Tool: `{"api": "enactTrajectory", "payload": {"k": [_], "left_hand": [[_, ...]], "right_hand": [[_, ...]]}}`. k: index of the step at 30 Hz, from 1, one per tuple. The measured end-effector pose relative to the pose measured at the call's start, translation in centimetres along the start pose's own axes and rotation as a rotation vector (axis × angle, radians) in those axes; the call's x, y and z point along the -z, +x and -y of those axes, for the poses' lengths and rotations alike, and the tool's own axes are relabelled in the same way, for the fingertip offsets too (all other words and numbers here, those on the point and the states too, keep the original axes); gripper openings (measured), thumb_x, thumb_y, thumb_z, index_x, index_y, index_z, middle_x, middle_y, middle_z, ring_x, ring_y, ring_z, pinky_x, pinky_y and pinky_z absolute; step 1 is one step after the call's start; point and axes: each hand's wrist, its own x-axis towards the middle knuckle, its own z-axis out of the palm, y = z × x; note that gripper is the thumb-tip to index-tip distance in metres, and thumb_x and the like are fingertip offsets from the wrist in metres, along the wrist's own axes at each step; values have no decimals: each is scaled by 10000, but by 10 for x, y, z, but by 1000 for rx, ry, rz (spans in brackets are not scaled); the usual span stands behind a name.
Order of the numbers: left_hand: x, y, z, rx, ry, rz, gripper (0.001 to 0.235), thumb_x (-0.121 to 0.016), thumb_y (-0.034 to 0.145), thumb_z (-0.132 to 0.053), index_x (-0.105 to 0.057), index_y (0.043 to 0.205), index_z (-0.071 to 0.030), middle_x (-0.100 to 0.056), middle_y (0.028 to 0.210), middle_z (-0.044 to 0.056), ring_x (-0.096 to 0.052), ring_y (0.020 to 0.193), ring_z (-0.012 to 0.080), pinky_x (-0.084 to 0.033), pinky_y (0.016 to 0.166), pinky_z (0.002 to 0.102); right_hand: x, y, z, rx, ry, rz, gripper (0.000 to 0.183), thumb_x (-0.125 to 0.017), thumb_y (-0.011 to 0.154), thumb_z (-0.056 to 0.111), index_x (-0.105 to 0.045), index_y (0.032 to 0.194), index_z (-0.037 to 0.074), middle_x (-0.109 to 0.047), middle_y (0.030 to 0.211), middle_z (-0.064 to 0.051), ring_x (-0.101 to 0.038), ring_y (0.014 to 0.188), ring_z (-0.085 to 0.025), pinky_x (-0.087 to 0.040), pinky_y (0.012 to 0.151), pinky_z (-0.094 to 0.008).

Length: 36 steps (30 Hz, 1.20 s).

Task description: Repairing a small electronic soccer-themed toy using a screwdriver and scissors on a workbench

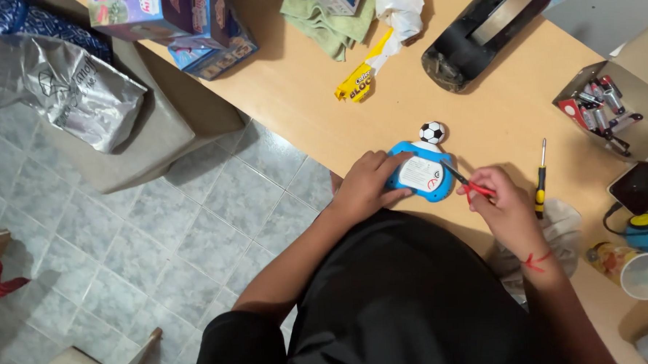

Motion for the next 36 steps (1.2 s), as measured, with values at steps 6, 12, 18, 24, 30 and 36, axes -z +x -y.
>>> {"api": "enactTrajectory", "payload": {"k": [6, 12, 18, 24, 30, 36], "left_hand": [[-6, 10, 14, -58, 35, -83, 543, -800, 820, -424, -639, 1269, -166, -546, 903, 82, -585, 854, 322, -522, 812, 431], [-7, 16, 15, 63, -153, -22, 573, -863, 737, -332, -617, 1230, -171, -571, 924, 46, -605, 923, 308, -518, 884, 415], [-17, 27, 18, 90, -180, 42, 554, -847, 700, -293, -618, 1184, -151, -551, 917, 32, -599, 929, 320, -499, 886, 441], [-28, 43, 22, 126, -191, 171, 415, -782, 763, -252, -613, 1131, -158, -572, 963, 35, -589, 996, 348, -507, 873, 448], [-30, 47, 20, 81, -146, 175, 165, -723, 845, -242, -652, 985, -188, -576, 1000, 27, -568, 1028, 336, -504, 898, 424], [-10, 46, 7, 127, -105, 83, 214, -736, 887, -271, -705, 1069, -162, -680, 892, 30, -647, 930, 297, -510, 897, 383]], "right_hand": [[0, 30, 13, -36, -54, 27, 320, -618, 944, 76, -609, 1259, 131, -756, 1077, -90, -726, 889, -241, -560, 821, -379], [-7, 33, -8, -44, 13, 46, 385, -670, 959, 98, -561, 1328, 80, -730, 1123, -143, -696, 1028, -284, -530, 890, -406], [-40, 26, -44, -75, 361, 23, 519, -732, 918, 73, -528, 1386, -19, -641, 1139, -117, -600, 1045, -189, -529, 869, -306], [-56, 18, -63, -54, 489, 9, 242, -706, 958, 73, -523, 1109, 29, -640, 969, -107, -724, 726, -193, -535, 701, -249], [-61, 21, -80, -66, 550, -1, 236, -665, 989, 76, -485, 1134, 27, -615, 1009, -111, -736, 751, -226, -573, 731, -287], [-60, 19, -82, -48, 575, -33, 235, -680, 991, 86, -490, 1121, 41, -606, 959, -73, -744, 731, -213, -531, 664, -201]]}}
